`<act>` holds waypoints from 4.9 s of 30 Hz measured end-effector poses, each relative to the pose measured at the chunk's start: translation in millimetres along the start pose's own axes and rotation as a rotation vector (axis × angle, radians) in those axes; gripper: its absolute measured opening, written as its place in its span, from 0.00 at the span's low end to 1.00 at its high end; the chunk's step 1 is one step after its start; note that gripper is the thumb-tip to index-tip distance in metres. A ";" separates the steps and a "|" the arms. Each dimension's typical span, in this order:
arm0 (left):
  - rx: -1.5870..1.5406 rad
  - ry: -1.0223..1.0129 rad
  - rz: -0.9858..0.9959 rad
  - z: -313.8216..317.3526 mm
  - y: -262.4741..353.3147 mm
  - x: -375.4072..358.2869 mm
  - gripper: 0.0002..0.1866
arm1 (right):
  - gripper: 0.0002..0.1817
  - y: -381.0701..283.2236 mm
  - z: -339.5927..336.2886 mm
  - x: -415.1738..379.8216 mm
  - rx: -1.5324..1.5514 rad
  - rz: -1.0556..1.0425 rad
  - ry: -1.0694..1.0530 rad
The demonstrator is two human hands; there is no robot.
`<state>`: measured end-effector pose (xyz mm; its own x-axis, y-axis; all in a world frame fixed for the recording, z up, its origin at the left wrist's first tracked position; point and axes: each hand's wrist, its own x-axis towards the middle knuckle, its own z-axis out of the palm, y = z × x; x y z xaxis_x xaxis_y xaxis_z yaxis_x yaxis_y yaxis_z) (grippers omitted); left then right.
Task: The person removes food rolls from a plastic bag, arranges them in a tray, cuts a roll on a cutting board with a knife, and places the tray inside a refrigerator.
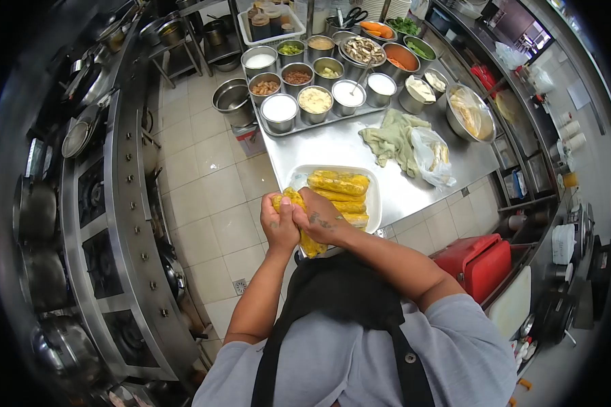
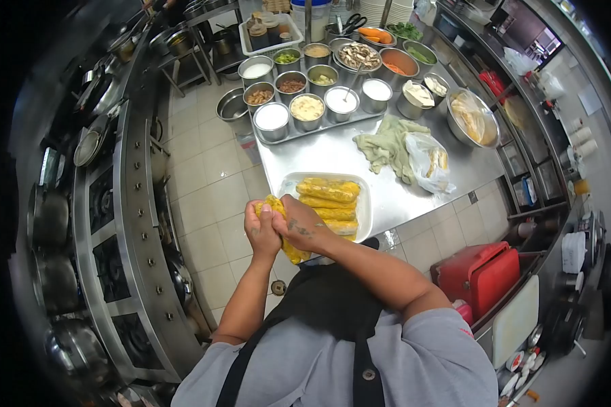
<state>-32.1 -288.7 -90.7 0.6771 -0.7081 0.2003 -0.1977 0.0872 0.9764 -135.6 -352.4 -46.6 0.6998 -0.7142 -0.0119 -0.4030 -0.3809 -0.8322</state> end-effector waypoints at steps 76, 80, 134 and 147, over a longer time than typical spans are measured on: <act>0.939 -0.220 0.091 39.4 -11.4 -9.8 0.24 | 0.13 250.5 -331.1 -82.7 -0.325 0.382 0.583; 0.757 -0.135 0.129 74.7 44.4 1.6 0.19 | 0.15 273.4 -313.3 -61.3 -0.510 0.547 0.479; -0.298 -0.140 -0.352 296.9 52.6 6.7 0.24 | 0.30 172.9 -259.8 -39.4 -0.275 -0.080 0.150; -0.237 -0.442 -0.266 193.0 30.9 -31.6 0.26 | 0.21 128.0 -190.4 -21.6 0.533 0.126 0.065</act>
<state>-196.3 -398.8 -82.5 0.3103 -0.9489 -0.0578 0.1381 -0.0152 0.9903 -314.6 -497.5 -47.4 0.6211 -0.7761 -0.1092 -0.1148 0.0477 -0.9922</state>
